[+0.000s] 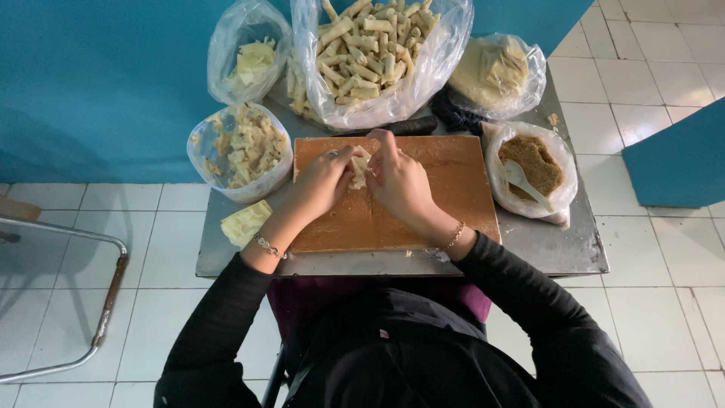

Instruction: The person spoons brown filling from a plastic bag onto triangular pastry wrappers laid on a wooden board, then folds the wrappers over the filling by hand and sets the folded pastries aside. They repeat this cycle, occasionally repositioning wrappers and reaching into containers of filling and dough pieces.

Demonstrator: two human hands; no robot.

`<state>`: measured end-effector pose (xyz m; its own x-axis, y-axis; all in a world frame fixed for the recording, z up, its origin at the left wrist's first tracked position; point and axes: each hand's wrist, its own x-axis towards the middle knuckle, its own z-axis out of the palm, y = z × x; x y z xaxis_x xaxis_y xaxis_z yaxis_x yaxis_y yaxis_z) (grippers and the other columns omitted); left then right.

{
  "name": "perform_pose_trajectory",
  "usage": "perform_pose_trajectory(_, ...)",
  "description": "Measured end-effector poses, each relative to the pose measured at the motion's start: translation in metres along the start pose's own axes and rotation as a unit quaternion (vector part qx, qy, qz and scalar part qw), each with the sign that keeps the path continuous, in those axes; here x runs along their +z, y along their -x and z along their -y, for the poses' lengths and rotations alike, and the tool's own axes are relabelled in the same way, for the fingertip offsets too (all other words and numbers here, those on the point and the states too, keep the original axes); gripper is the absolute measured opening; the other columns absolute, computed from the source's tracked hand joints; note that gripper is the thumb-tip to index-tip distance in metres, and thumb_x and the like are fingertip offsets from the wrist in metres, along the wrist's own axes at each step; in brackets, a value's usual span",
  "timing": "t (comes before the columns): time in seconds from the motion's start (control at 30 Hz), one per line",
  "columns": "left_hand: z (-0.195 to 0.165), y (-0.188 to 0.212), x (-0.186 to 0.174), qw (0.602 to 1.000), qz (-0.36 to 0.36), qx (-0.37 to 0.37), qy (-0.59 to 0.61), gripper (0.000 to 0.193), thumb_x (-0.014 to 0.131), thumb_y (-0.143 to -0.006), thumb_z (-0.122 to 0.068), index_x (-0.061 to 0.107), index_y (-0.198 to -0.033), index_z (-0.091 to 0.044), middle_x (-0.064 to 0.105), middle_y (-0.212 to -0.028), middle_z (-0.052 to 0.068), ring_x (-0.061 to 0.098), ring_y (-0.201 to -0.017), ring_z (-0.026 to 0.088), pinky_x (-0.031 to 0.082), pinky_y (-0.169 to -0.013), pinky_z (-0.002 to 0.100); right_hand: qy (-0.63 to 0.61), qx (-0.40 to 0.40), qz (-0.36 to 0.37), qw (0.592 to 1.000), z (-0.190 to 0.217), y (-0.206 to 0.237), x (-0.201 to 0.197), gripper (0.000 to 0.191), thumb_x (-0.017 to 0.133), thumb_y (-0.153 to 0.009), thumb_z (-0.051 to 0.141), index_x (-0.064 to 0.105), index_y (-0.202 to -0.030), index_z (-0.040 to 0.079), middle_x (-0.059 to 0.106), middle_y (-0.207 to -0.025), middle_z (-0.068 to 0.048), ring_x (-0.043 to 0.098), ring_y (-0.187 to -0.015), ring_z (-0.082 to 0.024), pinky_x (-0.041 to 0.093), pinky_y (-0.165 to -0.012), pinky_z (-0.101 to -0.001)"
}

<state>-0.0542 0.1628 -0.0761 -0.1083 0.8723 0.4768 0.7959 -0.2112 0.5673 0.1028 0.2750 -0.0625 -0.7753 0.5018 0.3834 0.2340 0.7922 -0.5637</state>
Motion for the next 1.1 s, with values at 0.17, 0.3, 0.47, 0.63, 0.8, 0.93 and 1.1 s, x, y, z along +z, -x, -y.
perform_pose_trajectory(0.17,0.002,-0.005,-0.005,0.999,0.032,-0.006,0.022,0.034,0.064,-0.089,0.001,0.056,-0.122,-0.006,0.069,-0.087,0.014,0.068,-0.086,0.035,0.052,-0.077,0.045,0.021,-0.060,0.004,0.998,0.005,0.002,0.006,0.058,0.067,-0.091,0.008,0.042,-0.144,0.011,0.075,-0.093,-0.007,0.075,-0.080,-0.030,0.059,-0.066,-0.0413)
perform_pose_trajectory(0.3,0.000,-0.009,-0.009,0.998,0.055,-0.015,0.003,0.028,0.066,-0.088,0.001,0.062,-0.115,-0.006,0.069,-0.086,0.014,0.067,-0.087,0.035,0.052,-0.078,0.045,0.056,-0.057,0.052,0.995,0.007,0.008,0.001,0.056,0.066,-0.100,0.014,0.040,-0.148,0.012,0.076,-0.094,-0.010,0.074,-0.081,-0.033,0.059,-0.065,-0.0434)
perform_pose_trajectory(0.47,-0.002,-0.008,-0.015,0.999,0.040,0.013,0.033,0.023,0.070,-0.086,0.000,0.067,-0.108,-0.004,0.071,-0.093,0.014,0.069,-0.089,0.034,0.054,-0.079,0.042,-0.032,-0.113,0.077,0.990,-0.002,0.012,-0.015,0.068,0.069,-0.094,0.016,0.033,-0.151,0.011,0.076,-0.113,-0.011,0.075,-0.090,-0.034,0.062,-0.072,-0.0423)
perform_pose_trajectory(0.63,-0.004,-0.009,-0.020,0.998,0.040,0.021,0.046,0.030,0.073,-0.087,0.000,0.065,-0.116,-0.005,0.073,-0.098,0.013,0.073,-0.093,0.032,0.057,-0.082,0.039,-0.038,-0.130,0.102,0.986,-0.014,0.004,-0.017,0.076,0.077,-0.089,0.025,0.033,-0.150,0.013,0.076,-0.112,-0.010,0.075,-0.093,-0.033,0.062,-0.075,-0.0417)
perform_pose_trajectory(0.8,-0.003,-0.009,-0.027,0.994,0.091,0.021,0.051,0.044,0.076,-0.085,-0.001,0.060,-0.126,-0.007,0.075,-0.099,0.013,0.074,-0.094,0.031,0.057,-0.081,0.039,0.036,-0.115,0.112,0.986,-0.018,0.002,-0.011,0.061,0.074,-0.093,0.020,0.042,-0.144,0.013,0.078,-0.103,-0.006,0.075,-0.085,-0.030,0.061,-0.070,-0.0402)
perform_pose_trajectory(0.93,-0.005,-0.011,-0.031,0.994,0.092,0.044,0.045,0.064,0.081,-0.074,-0.004,0.056,-0.132,-0.002,0.073,-0.101,0.016,0.071,-0.093,0.035,0.056,-0.081,0.042,0.001,-0.114,0.076,0.991,-0.016,0.000,-0.009,0.048,0.071,-0.094,0.012,0.050,-0.138,0.012,0.079,-0.097,-0.005,0.077,-0.086,-0.026,0.062,-0.071,-0.0361)
perform_pose_trajectory(1.1,-0.010,-0.013,-0.024,0.996,0.069,-0.040,0.050,0.028,0.079,-0.085,-0.009,0.068,-0.109,-0.002,0.074,-0.092,0.014,0.074,-0.085,0.029,0.057,-0.076,0.039,-0.055,-0.067,0.065,0.994,-0.012,-0.006,-0.011,0.034,0.074,-0.091,0.011,0.058,-0.121,0.007,0.076,-0.097,-0.009,0.078,-0.083,-0.025,0.063,-0.069,-0.0337)
